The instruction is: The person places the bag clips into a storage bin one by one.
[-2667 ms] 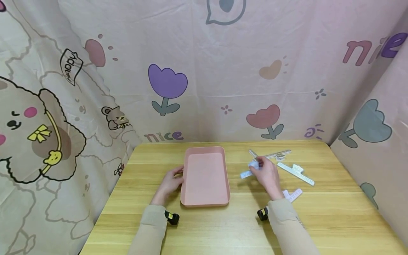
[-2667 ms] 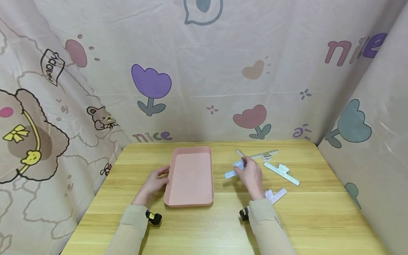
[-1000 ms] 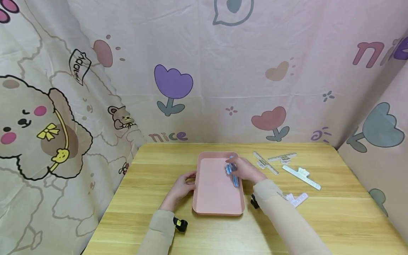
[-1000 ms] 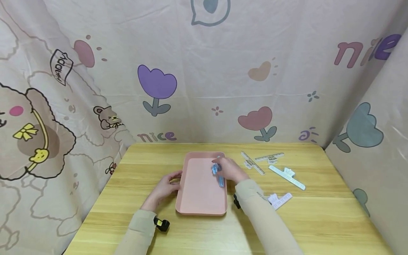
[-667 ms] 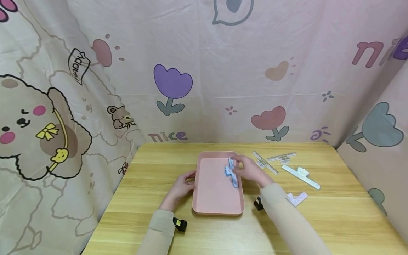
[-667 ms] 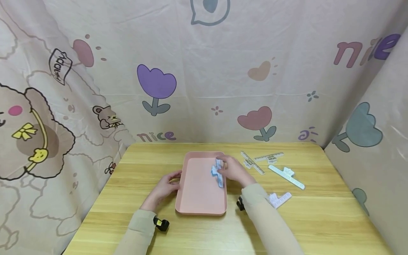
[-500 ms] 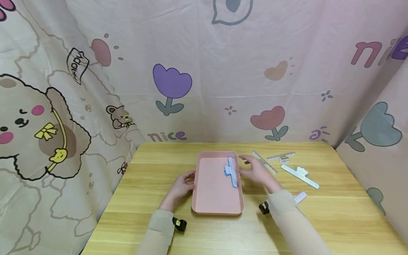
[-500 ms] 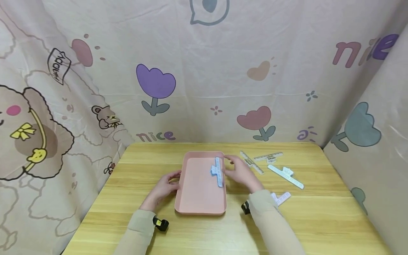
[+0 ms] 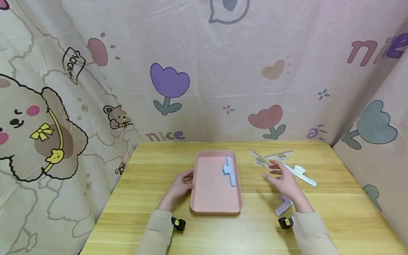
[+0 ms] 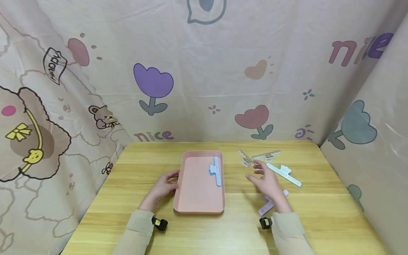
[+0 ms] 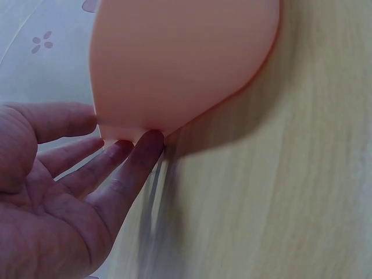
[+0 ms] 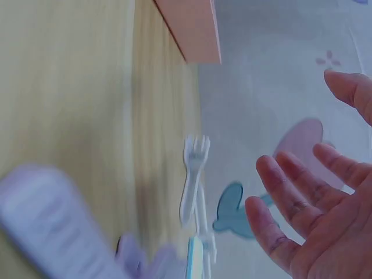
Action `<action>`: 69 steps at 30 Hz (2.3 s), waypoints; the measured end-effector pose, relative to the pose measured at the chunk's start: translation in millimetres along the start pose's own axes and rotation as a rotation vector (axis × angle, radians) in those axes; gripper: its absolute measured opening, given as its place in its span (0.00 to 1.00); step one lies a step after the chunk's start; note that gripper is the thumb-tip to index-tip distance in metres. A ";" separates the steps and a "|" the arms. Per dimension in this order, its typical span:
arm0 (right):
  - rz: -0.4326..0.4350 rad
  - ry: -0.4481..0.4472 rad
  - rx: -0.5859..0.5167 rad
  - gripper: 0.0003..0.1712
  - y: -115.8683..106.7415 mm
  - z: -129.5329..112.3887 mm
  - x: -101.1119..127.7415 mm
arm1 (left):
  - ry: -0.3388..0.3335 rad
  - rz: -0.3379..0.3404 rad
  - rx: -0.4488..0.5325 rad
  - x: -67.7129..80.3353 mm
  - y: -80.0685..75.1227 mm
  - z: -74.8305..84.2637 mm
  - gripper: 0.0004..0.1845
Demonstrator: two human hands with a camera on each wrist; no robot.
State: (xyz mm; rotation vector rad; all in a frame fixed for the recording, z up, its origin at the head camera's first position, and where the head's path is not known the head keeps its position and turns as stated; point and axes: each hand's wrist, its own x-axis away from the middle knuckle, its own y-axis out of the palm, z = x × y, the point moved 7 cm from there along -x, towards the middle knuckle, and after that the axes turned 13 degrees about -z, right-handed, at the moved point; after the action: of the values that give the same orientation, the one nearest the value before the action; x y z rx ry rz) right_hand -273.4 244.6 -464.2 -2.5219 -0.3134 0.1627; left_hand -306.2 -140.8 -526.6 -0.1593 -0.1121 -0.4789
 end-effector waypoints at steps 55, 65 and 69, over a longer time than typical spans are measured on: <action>0.078 0.442 0.254 0.37 -10.8 53.0 68.0 | -0.011 0.015 -0.028 -1.1 -1.9 0.2 0.33; 0.046 0.478 0.219 0.35 -7.2 57.2 65.8 | -0.014 0.014 -0.036 -1.0 -2.0 0.7 0.33; 0.044 0.488 0.232 0.35 -7.1 58.1 65.0 | -0.017 0.015 -0.033 -1.1 -2.2 0.4 0.33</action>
State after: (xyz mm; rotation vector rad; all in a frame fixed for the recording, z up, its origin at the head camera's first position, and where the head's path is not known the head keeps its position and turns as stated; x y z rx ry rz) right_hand -222.7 298.6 -510.9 -2.2479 -0.0377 -0.3755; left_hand -308.3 -142.2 -526.1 -0.1961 -0.1194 -0.4647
